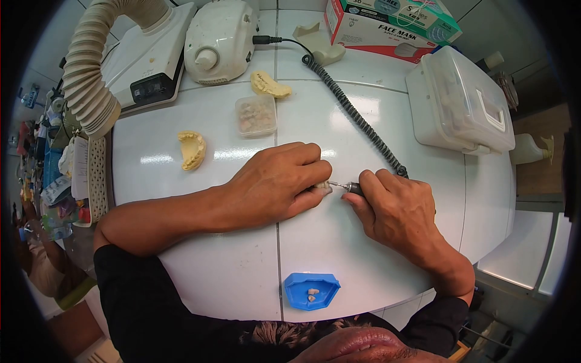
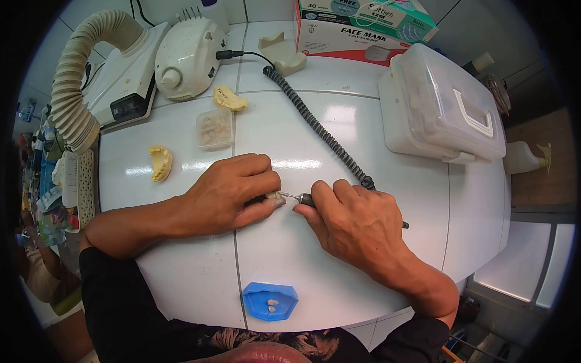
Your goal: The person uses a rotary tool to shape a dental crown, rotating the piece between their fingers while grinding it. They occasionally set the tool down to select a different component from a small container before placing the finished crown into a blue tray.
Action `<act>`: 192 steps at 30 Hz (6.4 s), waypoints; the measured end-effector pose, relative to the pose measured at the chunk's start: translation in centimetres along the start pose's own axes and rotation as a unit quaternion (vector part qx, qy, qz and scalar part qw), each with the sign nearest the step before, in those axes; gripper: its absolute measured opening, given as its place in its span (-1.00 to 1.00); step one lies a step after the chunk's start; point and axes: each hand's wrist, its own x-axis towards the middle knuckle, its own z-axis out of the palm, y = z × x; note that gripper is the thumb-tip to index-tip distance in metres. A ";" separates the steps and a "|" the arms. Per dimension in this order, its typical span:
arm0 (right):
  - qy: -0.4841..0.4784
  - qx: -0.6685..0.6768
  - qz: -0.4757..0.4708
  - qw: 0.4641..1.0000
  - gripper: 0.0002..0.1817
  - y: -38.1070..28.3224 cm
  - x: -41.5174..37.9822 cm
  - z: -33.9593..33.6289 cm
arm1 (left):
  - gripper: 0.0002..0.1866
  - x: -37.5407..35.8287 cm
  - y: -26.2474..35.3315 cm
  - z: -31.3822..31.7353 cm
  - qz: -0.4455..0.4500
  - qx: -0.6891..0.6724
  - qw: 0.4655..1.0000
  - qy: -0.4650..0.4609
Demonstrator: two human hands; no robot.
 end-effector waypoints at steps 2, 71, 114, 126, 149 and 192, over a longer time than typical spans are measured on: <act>-0.004 0.000 0.003 1.000 -0.59 0.0 -0.1 0.0 | -0.81 0.0 0.0 0.0 -0.006 -0.003 1.000 -0.003; -0.008 0.004 0.006 1.000 -0.60 0.0 0.1 0.0 | -0.80 0.1 0.3 -0.2 -0.021 -0.012 1.000 0.003; -0.014 0.050 0.010 0.999 -0.57 0.8 0.0 -0.4 | -0.67 0.1 0.0 -0.3 -0.020 -0.057 0.998 0.013; -0.011 0.044 0.003 0.999 -0.58 0.7 0.0 -0.3 | -0.62 0.0 0.1 -0.3 -0.023 -0.057 0.998 0.004; -0.008 0.064 0.001 0.998 -0.56 1.0 -0.1 -0.3 | -0.71 0.3 0.0 -0.7 -0.071 -0.182 0.979 0.057; -0.011 0.064 -0.003 0.998 -0.56 1.3 -0.4 -0.2 | -0.69 0.2 0.6 -1.3 -0.117 -0.176 0.977 0.011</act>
